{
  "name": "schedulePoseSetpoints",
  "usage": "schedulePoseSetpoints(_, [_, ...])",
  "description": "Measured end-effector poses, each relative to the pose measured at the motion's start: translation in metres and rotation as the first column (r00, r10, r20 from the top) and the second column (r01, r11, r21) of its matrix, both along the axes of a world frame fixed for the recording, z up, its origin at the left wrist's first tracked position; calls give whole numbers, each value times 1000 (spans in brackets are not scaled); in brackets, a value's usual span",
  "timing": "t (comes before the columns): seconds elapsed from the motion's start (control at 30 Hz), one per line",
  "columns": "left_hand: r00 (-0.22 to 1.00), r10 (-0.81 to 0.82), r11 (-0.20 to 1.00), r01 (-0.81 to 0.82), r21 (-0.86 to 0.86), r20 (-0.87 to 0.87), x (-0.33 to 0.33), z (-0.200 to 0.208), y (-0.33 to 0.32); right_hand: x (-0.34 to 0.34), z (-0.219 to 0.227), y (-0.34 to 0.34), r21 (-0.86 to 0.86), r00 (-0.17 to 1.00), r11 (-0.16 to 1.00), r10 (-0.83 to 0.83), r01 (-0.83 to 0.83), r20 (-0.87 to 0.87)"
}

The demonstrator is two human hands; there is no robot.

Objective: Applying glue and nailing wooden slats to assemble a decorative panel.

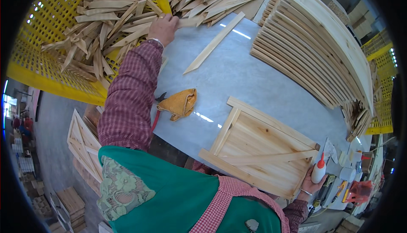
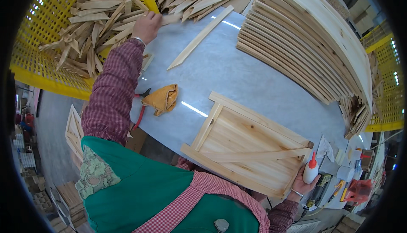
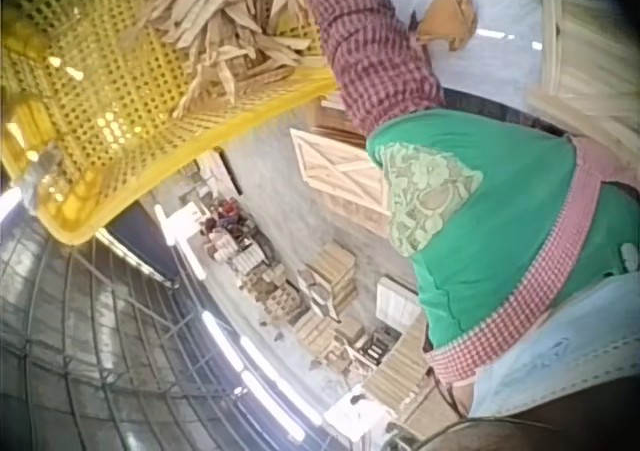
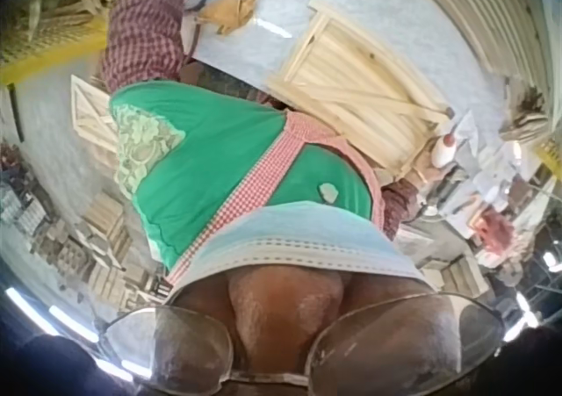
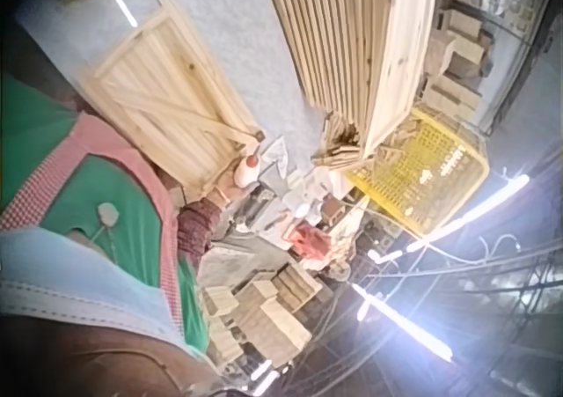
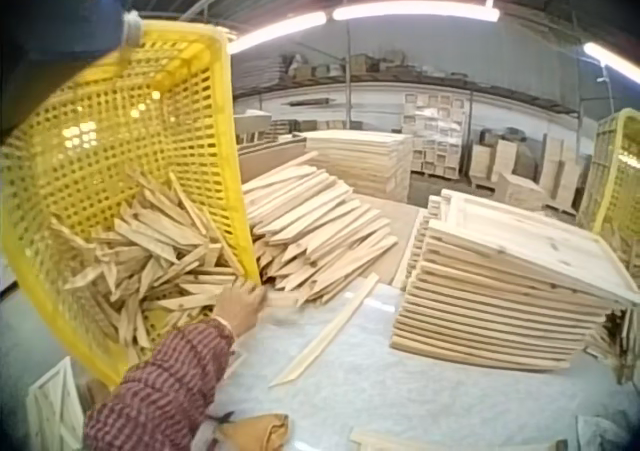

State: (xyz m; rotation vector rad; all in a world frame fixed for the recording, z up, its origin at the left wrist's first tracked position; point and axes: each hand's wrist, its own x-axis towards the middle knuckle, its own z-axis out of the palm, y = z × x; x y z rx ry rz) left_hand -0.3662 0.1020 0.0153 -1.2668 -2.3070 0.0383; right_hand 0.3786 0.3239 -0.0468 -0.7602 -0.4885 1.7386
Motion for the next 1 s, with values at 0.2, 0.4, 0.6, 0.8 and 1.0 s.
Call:
schedulePoseSetpoints(0.2, [76,-803,468,-534,704,591,101,53,-12,1,-4,5,-3,999,1000,0,0,-47])
schedulePoseSetpoints(0.4, [-481,-865,466,-667,582,141,220,47,-4,-13,4,-14,-7,998,998,56,-56,2])
schedulePoseSetpoints(0.6, [-573,-814,535,-673,511,97,310,42,24,-67,57,-54,148,987,977,141,-152,79])
schedulePoseSetpoints(0.8, [-633,-765,609,-655,447,115,371,47,48,-101,112,-95,402,952,883,137,-242,273])
schedulePoseSetpoints(1.0, [-655,-744,639,-635,434,135,391,43,54,-108,129,-116,472,911,818,143,-328,386])
